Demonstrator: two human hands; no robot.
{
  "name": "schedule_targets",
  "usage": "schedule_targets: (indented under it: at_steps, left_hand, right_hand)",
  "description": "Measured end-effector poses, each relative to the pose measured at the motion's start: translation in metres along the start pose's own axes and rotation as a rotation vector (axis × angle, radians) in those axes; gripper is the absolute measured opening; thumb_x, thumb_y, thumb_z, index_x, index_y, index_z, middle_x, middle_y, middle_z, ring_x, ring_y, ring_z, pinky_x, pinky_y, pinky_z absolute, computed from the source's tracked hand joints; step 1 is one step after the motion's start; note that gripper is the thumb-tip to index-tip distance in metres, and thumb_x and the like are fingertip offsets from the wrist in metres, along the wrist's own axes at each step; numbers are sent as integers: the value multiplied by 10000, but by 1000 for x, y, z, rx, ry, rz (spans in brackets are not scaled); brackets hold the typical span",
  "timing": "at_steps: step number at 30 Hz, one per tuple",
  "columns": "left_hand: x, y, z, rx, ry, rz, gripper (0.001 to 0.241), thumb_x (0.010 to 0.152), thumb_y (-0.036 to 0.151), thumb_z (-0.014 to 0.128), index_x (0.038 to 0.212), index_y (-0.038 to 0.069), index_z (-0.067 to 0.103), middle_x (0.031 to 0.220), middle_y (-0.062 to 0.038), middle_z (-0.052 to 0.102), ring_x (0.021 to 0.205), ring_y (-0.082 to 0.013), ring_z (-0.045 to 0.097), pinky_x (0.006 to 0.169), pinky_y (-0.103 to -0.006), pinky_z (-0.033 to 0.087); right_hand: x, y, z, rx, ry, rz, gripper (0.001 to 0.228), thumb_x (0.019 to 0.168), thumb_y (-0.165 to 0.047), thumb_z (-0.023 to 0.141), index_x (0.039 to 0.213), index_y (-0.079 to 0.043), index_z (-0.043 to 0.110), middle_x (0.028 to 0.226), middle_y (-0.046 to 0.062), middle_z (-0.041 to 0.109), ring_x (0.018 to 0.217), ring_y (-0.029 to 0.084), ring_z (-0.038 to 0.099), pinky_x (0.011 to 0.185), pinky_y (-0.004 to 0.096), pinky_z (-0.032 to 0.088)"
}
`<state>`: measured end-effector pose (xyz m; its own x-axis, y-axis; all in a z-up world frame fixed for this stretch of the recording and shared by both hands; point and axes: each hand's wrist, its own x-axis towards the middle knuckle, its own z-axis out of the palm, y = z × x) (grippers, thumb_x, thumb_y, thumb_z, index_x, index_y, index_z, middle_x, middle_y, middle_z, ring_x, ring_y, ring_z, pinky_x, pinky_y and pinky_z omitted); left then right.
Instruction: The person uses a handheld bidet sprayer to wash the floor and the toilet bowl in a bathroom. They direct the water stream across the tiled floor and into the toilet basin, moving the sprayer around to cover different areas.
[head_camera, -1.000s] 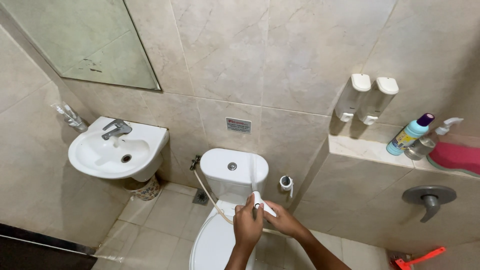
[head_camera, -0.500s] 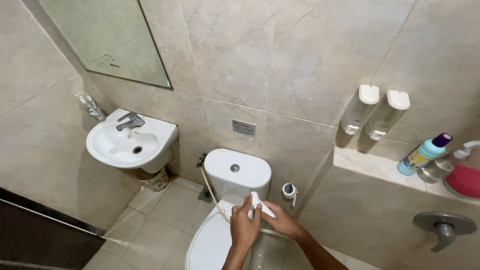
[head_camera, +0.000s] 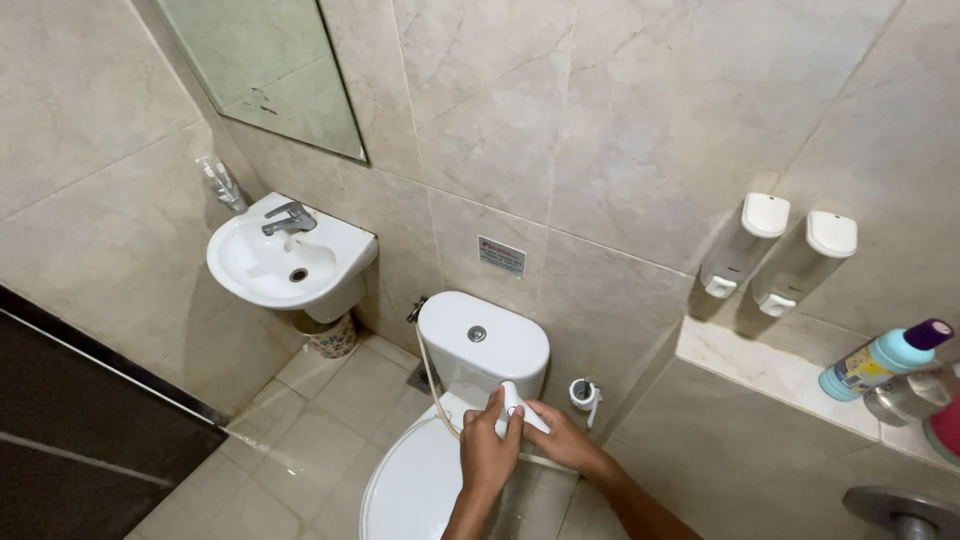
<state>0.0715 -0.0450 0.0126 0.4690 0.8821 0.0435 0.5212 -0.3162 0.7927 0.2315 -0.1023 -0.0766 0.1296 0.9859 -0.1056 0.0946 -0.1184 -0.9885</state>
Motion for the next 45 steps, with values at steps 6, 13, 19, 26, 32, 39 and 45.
schedule_targets:
  at_steps: [6, 13, 19, 26, 32, 39, 45]
  left_hand:
    - [1, 9, -2, 20, 3, -80, 561, 918, 333, 684, 1409, 73, 609, 1051, -226, 740, 992, -296, 643, 907, -382, 537]
    - [6, -4, -3, -21, 51, 106, 545, 918, 293, 690, 1364, -10, 607, 1203, -218, 728, 951, -331, 638, 873, -410, 530]
    - [11, -12, -12, 22, 14, 125, 553, 920, 296, 690, 1369, -16, 600, 1205, -194, 729, 969, -316, 616, 874, -404, 526]
    - [14, -21, -31, 5, -59, 100, 561, 922, 315, 679, 1386, 12, 596, 1152, -176, 750, 916, -283, 608, 840, -382, 538]
    - [19, -35, -40, -14, -72, 151, 549, 919, 309, 676, 1375, 12, 604, 1208, -174, 733, 937, -297, 624, 838, -386, 542]
    - [16, -35, -59, -22, -123, 118, 555, 930, 320, 673, 1396, 27, 602, 1167, -175, 742, 1008, -285, 632, 909, -371, 536]
    - [18, -50, -60, -34, -123, 177, 550, 920, 301, 676, 1378, 7, 598, 1261, -156, 719, 990, -288, 634, 887, -380, 535]
  right_hand:
    - [-2, -21, -4, -36, -4, 50, 408, 997, -266, 616, 1344, -50, 615, 1163, 48, 732, 1078, 122, 648, 954, 313, 508]
    - [7, -7, -2, -43, -15, 46, 424, 995, -273, 606, 1358, -55, 600, 1183, 54, 725, 1089, 137, 650, 965, 317, 513]
    - [8, -13, 8, -68, 15, -86, 428, 1006, -269, 625, 1351, -16, 598, 1214, 79, 712, 1132, 149, 626, 1001, 329, 491]
    - [10, -19, 29, -42, 62, -21, 409, 997, -257, 634, 1343, -44, 596, 1197, 31, 698, 1109, 105, 618, 986, 301, 486]
    - [12, -16, 41, -8, 84, -47, 404, 994, -246, 646, 1330, -24, 608, 1148, 34, 703, 1065, 103, 616, 963, 299, 497]
    - [11, -22, 57, -67, 150, -23, 446, 981, -312, 655, 1334, -43, 606, 1133, 42, 716, 1043, 114, 635, 946, 307, 513]
    - [3, -45, 70, -118, 160, 57, 447, 1000, -367, 634, 1301, -36, 632, 1089, 50, 718, 1009, 134, 638, 927, 327, 517]
